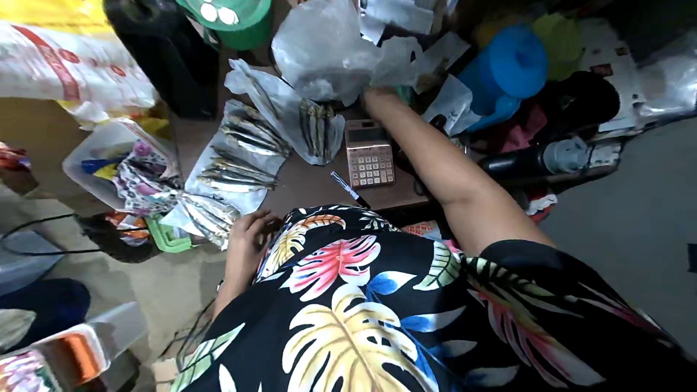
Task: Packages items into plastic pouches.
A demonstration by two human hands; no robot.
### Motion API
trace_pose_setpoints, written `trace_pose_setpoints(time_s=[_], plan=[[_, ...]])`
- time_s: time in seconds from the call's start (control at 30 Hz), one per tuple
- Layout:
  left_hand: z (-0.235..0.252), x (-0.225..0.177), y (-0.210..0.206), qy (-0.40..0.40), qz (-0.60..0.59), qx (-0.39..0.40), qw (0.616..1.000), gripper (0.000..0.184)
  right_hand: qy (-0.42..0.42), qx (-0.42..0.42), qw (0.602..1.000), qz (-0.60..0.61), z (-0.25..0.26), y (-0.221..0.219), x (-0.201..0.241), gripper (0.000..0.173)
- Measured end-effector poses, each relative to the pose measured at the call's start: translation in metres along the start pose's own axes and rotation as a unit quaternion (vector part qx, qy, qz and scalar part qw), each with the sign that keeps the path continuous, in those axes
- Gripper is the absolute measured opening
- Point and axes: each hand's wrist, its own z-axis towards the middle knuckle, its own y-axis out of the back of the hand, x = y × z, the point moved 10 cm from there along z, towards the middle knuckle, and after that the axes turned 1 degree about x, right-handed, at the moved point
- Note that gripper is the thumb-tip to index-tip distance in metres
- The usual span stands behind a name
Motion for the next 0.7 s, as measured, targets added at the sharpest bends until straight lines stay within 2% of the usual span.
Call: trace_pose_setpoints(time_s=[0.07, 0.17, 0.27, 0.43, 0.7], plan=[[-0.009, 0.003, 0.0, 0.017, 0.006, -0.016, 1.0, 0.028, -0.069, -0.009, 0.997, 0.018, 0.012, -0.003, -0.01, 0.047], [-0.022, 0.007, -0.002, 0.055, 0.008, -0.036, 0.998, 0.026, -0.105, -0.002, 0.994, -0.003, 0.029, -0.01, -0.02, 0.053], [-0.032, 0.006, -0.008, 0.071, 0.001, -0.046, 0.996, 0.026, -0.091, -0.013, 0.995, -0.029, 0.035, -0.01, -0.023, 0.06], [-0.038, -0.003, -0.01, 0.097, -0.009, -0.071, 0.993, 0.026, -0.058, 0.014, 0.997, -0.058, 0.037, -0.008, -0.021, 0.056], [-0.048, -0.018, -0.016, 0.101, -0.007, -0.098, 0.99, 0.026, -0.037, 0.004, 0.999, -0.037, 0.043, -0.007, -0.022, 0.052]])
